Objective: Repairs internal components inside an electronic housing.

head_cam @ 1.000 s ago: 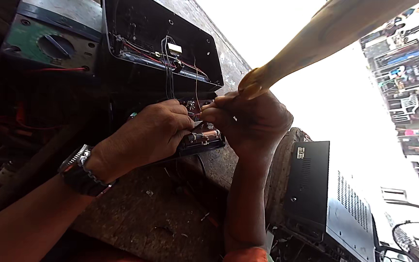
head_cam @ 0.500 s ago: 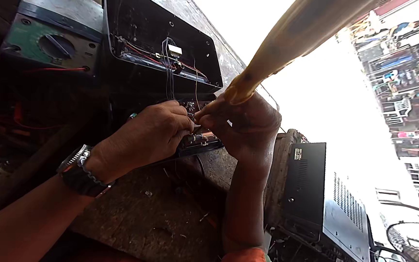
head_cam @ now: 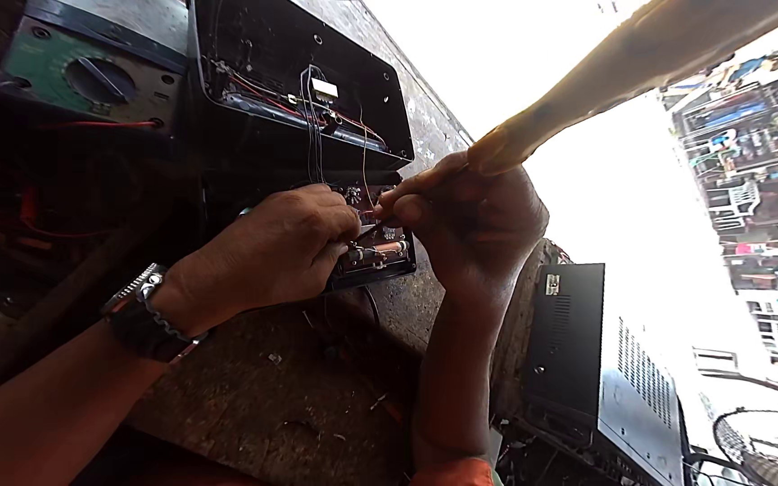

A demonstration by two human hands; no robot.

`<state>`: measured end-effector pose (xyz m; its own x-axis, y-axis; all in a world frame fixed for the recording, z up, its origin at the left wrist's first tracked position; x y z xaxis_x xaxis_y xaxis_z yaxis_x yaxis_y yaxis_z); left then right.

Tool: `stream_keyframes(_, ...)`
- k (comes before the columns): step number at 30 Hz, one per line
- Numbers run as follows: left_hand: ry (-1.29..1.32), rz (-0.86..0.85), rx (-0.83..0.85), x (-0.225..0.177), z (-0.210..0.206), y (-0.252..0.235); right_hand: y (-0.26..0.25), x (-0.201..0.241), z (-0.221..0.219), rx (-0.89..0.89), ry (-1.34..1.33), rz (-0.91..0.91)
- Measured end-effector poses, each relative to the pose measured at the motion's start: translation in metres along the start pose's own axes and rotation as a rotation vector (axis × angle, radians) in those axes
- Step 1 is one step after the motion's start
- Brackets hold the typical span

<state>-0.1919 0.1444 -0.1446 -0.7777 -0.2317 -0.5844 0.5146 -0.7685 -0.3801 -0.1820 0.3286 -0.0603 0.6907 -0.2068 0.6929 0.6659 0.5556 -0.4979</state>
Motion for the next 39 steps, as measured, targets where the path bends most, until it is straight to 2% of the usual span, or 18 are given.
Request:
stream_keyframes(15, -0.005, 0.004, -0.016, 0.0029, -0.0015, -0.0022, -0.0003, -0.001, 0.0023, -0.026, -0.034, 0.053)
stream_keyframes(25, 0.105, -0.061, -0.029, 0.0018, 0.004, 0.0003, 0.0009, 0.001, 0.0043, -0.034, -0.072, 0.071)
stream_keyframes(39, 0.085, 0.018, -0.041, 0.0097, 0.0038, -0.0077, 0.0006, 0.0039, 0.0007, -0.032, -0.005, 0.061)
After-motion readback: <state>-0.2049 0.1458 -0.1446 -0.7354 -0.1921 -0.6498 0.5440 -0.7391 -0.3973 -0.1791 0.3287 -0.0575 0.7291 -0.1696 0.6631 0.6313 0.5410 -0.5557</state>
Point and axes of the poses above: each hand's wrist, its own y-axis away from the middle knuckle, its own z-axis out of the back of the hand, x = y × z, the point moved 3 cm from there along -y, towards the middle knuckle, and after that the axes turned 12 degrees about x, right-handed, at the moved point
